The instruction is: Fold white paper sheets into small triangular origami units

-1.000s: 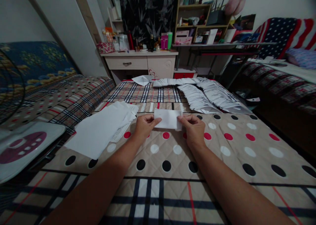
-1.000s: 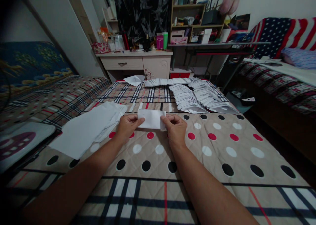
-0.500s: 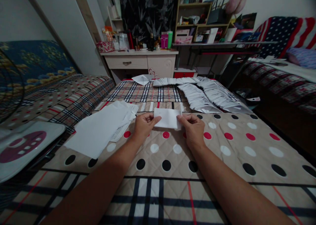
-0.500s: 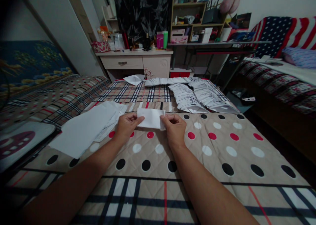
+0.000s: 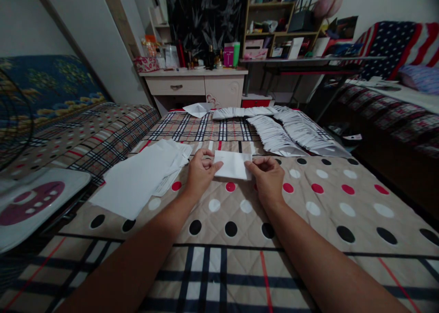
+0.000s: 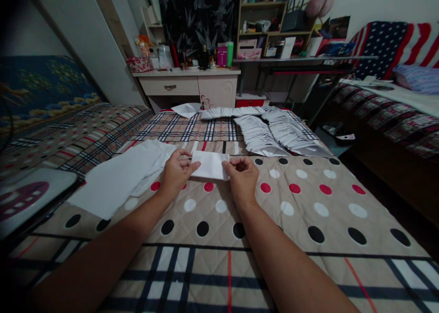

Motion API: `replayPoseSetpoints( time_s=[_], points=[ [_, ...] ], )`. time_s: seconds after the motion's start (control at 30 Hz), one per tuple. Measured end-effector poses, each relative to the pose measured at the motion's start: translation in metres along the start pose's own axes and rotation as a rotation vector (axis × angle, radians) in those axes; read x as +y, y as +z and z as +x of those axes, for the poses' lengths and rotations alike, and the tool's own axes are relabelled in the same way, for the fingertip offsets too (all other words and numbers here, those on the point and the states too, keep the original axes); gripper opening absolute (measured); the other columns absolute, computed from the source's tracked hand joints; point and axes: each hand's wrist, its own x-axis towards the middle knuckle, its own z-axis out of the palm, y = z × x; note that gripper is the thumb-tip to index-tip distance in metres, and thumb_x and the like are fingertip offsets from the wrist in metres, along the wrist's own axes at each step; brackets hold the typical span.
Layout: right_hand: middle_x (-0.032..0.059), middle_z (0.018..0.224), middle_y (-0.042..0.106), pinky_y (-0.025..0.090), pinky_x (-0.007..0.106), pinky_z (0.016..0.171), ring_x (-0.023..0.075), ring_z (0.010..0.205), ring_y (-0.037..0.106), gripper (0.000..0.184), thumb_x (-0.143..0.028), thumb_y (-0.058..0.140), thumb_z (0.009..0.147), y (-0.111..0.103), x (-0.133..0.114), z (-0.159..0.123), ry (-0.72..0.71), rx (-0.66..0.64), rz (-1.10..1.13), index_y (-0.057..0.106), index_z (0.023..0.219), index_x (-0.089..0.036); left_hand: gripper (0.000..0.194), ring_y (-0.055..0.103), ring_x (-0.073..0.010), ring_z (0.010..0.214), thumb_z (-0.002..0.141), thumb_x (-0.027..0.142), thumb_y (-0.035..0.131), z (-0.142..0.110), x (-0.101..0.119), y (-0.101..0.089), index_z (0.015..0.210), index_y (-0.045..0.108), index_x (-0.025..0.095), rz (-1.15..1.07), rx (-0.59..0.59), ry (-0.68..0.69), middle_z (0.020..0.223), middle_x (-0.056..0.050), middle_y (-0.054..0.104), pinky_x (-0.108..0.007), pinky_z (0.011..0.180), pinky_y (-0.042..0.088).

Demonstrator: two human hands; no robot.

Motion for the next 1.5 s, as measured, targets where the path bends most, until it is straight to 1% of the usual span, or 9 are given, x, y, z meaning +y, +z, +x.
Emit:
replayPoseSetpoints(
  time_s=[0.17, 0.33, 0.43, 0.63, 0.73, 0.8, 0.87, 1.1, 1.5],
  points=[
    [-0.0027, 0.064, 0.059, 0.042, 0.025, 0.053, 0.0117, 0.055, 0.052, 0.021, -0.022, 0.074, 0.06, -0.001, 0.005, 0.002, -0.062, -0.048, -0.12, 0.054, 0.067, -0.02, 0.032, 0.055, -0.0117, 0.049, 0.076, 0.021, 0.063, -0.002, -0.004, -0.003, 0.105, 0.049, 0.021, 0.209, -0.011, 0.05, 0.055, 0.007, 0.058, -0.02, 0.051, 0.038],
    [-0.0032, 0.059, 0.057, 0.039, 0.025, 0.052, 0.0132, 0.054, 0.052, 0.014, -0.02, 0.067, 0.062, -0.003, 0.01, 0.005, -0.101, -0.15, -0.368, 0.053, 0.064, -0.02, 0.015, 0.054, -0.0134, 0.058, 0.079, 0.019, 0.06, -0.004, -0.005, -0.006, 0.093, 0.065, 0.021, 0.611, -0.074, 0.177, 0.063, 0.002, 0.06, -0.025, 0.06, 0.039],
    [-0.0033, 0.059, 0.059, 0.037, 0.025, 0.052, 0.0134, 0.053, 0.053, 0.01, -0.02, 0.064, 0.063, -0.003, 0.012, 0.006, -0.135, -0.186, -0.478, 0.054, 0.063, -0.021, 0.012, 0.055, -0.0158, 0.062, 0.08, 0.018, 0.059, -0.004, -0.004, -0.007, 0.086, 0.068, 0.022, 0.696, -0.116, 0.228, 0.067, -0.001, 0.063, -0.027, 0.065, 0.039],
    [-0.0036, 0.058, 0.059, 0.037, 0.025, 0.053, 0.0135, 0.054, 0.052, 0.007, -0.018, 0.063, 0.063, -0.003, 0.011, 0.005, -0.19, -0.174, -0.525, 0.056, 0.062, -0.021, 0.008, 0.051, -0.0155, 0.057, 0.074, 0.024, 0.068, -0.005, -0.007, -0.007, 0.081, 0.07, 0.022, 0.483, -0.104, 0.193, 0.059, 0.001, 0.058, -0.027, 0.064, 0.039],
    [-0.0036, 0.058, 0.057, 0.038, 0.025, 0.052, 0.0128, 0.053, 0.051, 0.012, -0.02, 0.068, 0.062, -0.003, 0.01, 0.006, -0.129, -0.102, -0.361, 0.056, 0.063, -0.02, 0.044, 0.059, -0.0153, 0.063, 0.069, 0.027, 0.075, -0.004, -0.006, -0.003, 0.111, 0.064, 0.02, 0.278, -0.088, 0.084, 0.068, 0.001, 0.064, -0.025, 0.064, 0.045],
    [-0.0035, 0.059, 0.056, 0.04, 0.025, 0.052, 0.012, 0.053, 0.05, 0.017, -0.022, 0.072, 0.061, -0.003, 0.008, 0.008, -0.087, -0.028, -0.226, 0.055, 0.062, -0.019, 0.072, 0.065, -0.0159, 0.069, 0.068, 0.029, 0.076, -0.004, -0.003, 0.001, 0.132, 0.046, 0.02, 0.032, -0.081, -0.027, 0.081, -0.003, 0.069, -0.025, 0.064, 0.048],
    [-0.0028, 0.061, 0.058, 0.04, 0.025, 0.051, 0.0116, 0.054, 0.051, 0.019, -0.023, 0.074, 0.061, -0.003, 0.006, 0.008, -0.07, 0.039, -0.127, 0.056, 0.062, -0.018, 0.084, 0.066, -0.0151, 0.067, 0.067, 0.032, 0.078, -0.005, 0.0, 0.006, 0.138, 0.036, 0.019, -0.181, -0.075, -0.134, 0.087, -0.005, 0.071, -0.025, 0.062, 0.05],
    [-0.0026, 0.064, 0.061, 0.043, 0.025, 0.056, 0.0119, 0.057, 0.053, 0.019, -0.024, 0.075, 0.064, 0.002, -0.002, -0.001, -0.146, 0.109, -0.052, 0.057, 0.067, -0.019, 0.039, 0.065, -0.0128, 0.065, 0.062, 0.036, 0.082, -0.019, 0.006, 0.023, 0.088, 0.068, 0.011, -0.327, -0.224, -0.29, 0.081, -0.007, 0.072, -0.023, 0.06, 0.05],
    [-0.0018, 0.066, 0.062, 0.044, 0.025, 0.056, 0.0124, 0.059, 0.054, 0.019, -0.026, 0.075, 0.067, 0.009, -0.008, -0.013, -0.166, 0.11, -0.045, 0.058, 0.069, -0.019, 0.047, 0.067, -0.0155, 0.071, 0.056, 0.025, 0.085, -0.024, 0.006, 0.028, 0.098, 0.068, 0.014, -0.407, -0.205, -0.284, 0.089, -0.006, 0.074, -0.025, 0.064, 0.053]
  ],
)
